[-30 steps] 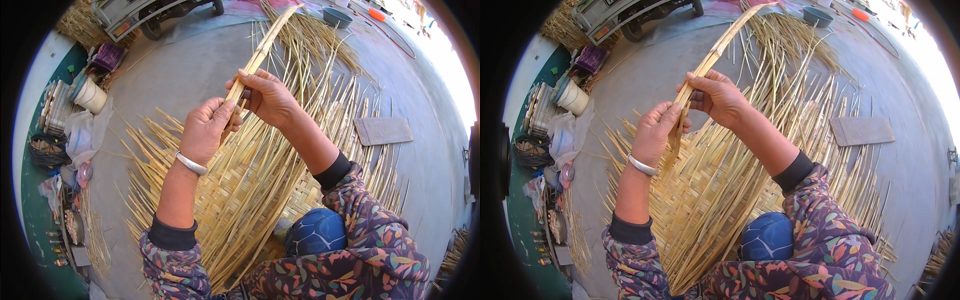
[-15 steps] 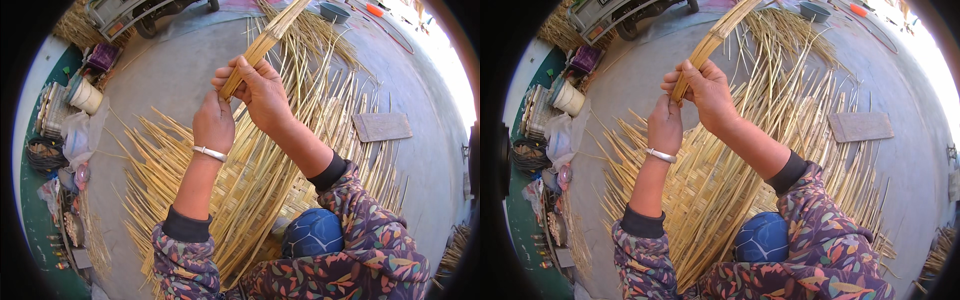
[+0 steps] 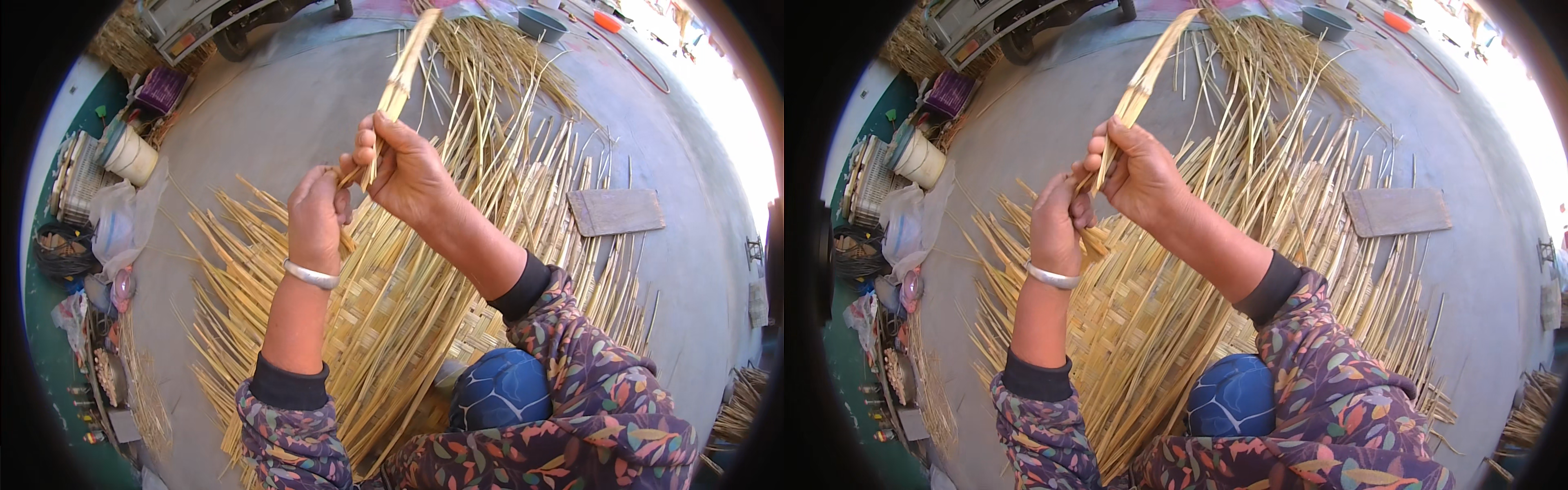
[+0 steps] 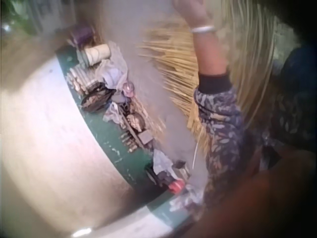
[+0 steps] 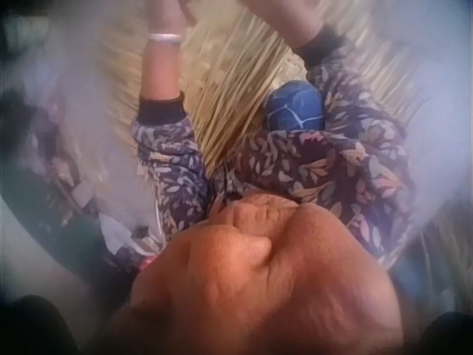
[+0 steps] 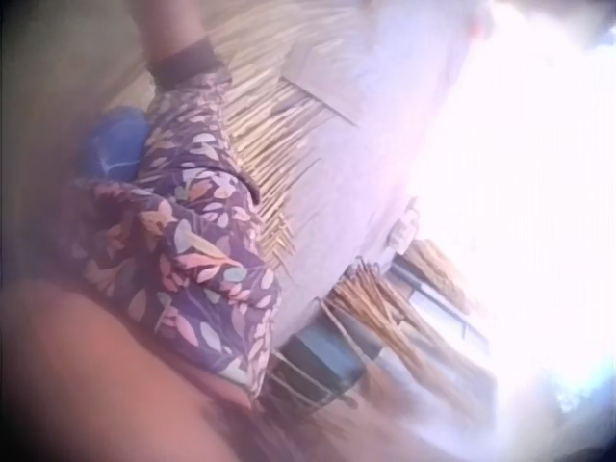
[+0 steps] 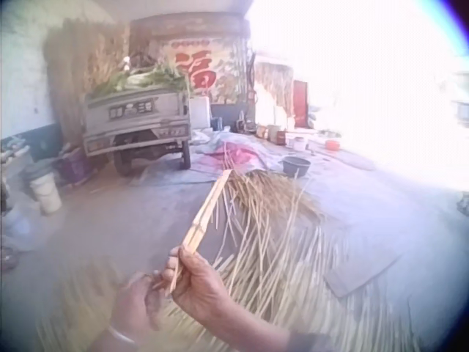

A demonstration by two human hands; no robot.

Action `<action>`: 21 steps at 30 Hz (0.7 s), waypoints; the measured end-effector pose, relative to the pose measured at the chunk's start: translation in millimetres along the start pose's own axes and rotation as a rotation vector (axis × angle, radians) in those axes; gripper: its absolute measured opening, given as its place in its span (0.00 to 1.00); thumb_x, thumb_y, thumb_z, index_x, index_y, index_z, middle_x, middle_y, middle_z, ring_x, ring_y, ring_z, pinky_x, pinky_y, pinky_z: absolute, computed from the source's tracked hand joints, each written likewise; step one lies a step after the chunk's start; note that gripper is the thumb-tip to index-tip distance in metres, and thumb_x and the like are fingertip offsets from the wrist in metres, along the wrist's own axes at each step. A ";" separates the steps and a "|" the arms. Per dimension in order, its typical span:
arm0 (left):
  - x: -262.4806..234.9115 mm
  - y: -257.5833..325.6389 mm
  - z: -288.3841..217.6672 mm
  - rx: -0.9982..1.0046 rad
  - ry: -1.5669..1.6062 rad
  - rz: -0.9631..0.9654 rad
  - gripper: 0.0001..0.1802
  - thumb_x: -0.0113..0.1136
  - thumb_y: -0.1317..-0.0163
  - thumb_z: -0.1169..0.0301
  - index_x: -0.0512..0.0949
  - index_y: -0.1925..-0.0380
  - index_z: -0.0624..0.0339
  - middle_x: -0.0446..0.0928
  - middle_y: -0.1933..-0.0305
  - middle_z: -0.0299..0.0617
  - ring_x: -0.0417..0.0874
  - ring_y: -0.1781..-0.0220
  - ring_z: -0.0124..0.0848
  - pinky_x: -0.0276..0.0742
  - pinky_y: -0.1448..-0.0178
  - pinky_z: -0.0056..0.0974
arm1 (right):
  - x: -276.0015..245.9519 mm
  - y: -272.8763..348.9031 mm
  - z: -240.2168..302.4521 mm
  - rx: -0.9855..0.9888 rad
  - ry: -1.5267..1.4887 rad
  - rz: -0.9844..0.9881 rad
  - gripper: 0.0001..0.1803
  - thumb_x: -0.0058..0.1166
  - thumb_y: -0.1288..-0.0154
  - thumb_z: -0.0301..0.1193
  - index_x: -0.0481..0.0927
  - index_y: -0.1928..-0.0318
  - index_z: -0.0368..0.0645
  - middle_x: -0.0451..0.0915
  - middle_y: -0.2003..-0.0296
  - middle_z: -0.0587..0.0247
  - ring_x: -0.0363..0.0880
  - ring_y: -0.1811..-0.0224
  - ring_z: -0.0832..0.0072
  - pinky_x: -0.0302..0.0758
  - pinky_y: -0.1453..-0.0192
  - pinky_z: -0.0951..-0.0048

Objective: The person weaves a mat by hand, interlacing long dried palm strips in an over-under pattern. The person sits on the floor and continuously adds new strips to expand the woven area.

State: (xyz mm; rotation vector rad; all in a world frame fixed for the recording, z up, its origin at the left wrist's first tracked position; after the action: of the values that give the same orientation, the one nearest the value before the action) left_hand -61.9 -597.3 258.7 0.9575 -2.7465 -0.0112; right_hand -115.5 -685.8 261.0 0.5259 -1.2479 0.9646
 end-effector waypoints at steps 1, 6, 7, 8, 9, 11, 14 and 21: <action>0.5 0.9 -3.1 0.010 -0.015 0.036 0.12 0.44 0.33 0.64 0.71 0.68 0.60 0.62 0.80 0.30 0.59 0.79 0.19 0.58 0.72 0.28 | 2.3 -0.4 -1.0 0.012 -0.005 0.018 0.12 0.36 0.27 0.36 0.69 0.62 0.41 0.77 0.74 0.63 0.78 0.74 0.73 0.79 0.57 0.62; 7.3 10.1 -15.6 0.170 -0.391 0.104 0.13 0.45 0.31 0.64 0.72 0.66 0.63 0.66 0.79 0.32 0.65 0.76 0.21 0.63 0.71 0.29 | -10.1 1.2 8.0 -0.055 0.092 -0.155 0.12 0.43 0.29 0.35 0.71 0.60 0.37 0.78 0.69 0.60 0.80 0.68 0.70 0.79 0.52 0.60; 11.8 12.3 -15.2 0.180 -0.479 0.098 0.12 0.46 0.32 0.65 0.71 0.65 0.64 0.68 0.77 0.34 0.67 0.75 0.23 0.66 0.69 0.31 | -15.8 1.7 10.4 -0.075 0.112 -0.211 0.12 0.43 0.29 0.35 0.71 0.60 0.37 0.78 0.68 0.59 0.80 0.67 0.69 0.79 0.52 0.59; 15.7 13.8 -14.5 0.190 -0.568 0.091 0.12 0.47 0.32 0.65 0.71 0.64 0.64 0.70 0.76 0.36 0.69 0.73 0.24 0.68 0.68 0.33 | -21.1 1.9 13.3 -0.094 0.132 -0.266 0.12 0.42 0.29 0.35 0.70 0.59 0.37 0.78 0.67 0.57 0.81 0.65 0.67 0.79 0.52 0.57; 20.3 15.5 -19.1 0.296 -0.640 0.087 0.09 0.48 0.32 0.68 0.70 0.61 0.64 0.69 0.74 0.31 0.65 0.73 0.22 0.65 0.67 0.29 | -20.9 1.5 16.9 -0.096 0.164 -0.254 0.12 0.37 0.27 0.36 0.67 0.60 0.40 0.76 0.66 0.57 0.80 0.64 0.67 0.81 0.55 0.58; 17.7 14.7 -22.8 0.371 -0.760 0.039 0.10 0.49 0.33 0.68 0.70 0.61 0.64 0.71 0.73 0.31 0.66 0.73 0.22 0.67 0.67 0.30 | -15.4 3.5 19.2 -0.110 0.174 -0.228 0.12 0.40 0.28 0.36 0.69 0.58 0.38 0.77 0.65 0.56 0.80 0.63 0.66 0.80 0.54 0.58; 12.7 13.2 -26.0 0.453 -0.866 -0.063 0.09 0.49 0.35 0.69 0.70 0.61 0.65 0.75 0.69 0.45 0.74 0.70 0.37 0.71 0.64 0.37 | 1.3 13.8 17.0 -0.106 0.239 -0.203 0.13 0.40 0.28 0.37 0.69 0.58 0.39 0.78 0.67 0.58 0.80 0.65 0.67 0.80 0.57 0.61; -45.0 -8.9 -29.8 0.259 -0.390 -0.150 0.15 0.53 0.37 0.66 0.71 0.58 0.68 0.78 0.61 0.48 0.77 0.58 0.38 0.72 0.54 0.41 | 53.6 30.5 13.3 -0.055 0.259 0.212 0.14 0.38 0.27 0.38 0.70 0.57 0.40 0.77 0.69 0.60 0.79 0.70 0.71 0.78 0.65 0.66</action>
State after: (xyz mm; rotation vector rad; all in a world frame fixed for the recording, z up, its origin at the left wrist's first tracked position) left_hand -15.7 -574.6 277.2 1.3569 -3.0737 0.1522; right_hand -147.4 -663.3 310.6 0.2194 -1.1066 1.1340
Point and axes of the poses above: each hand's wrist, its own y-axis away from the middle knuckle, its own x-axis out of the palm, z = x × y, the point moved 9 cm from there along -y, towards the middle knuckle
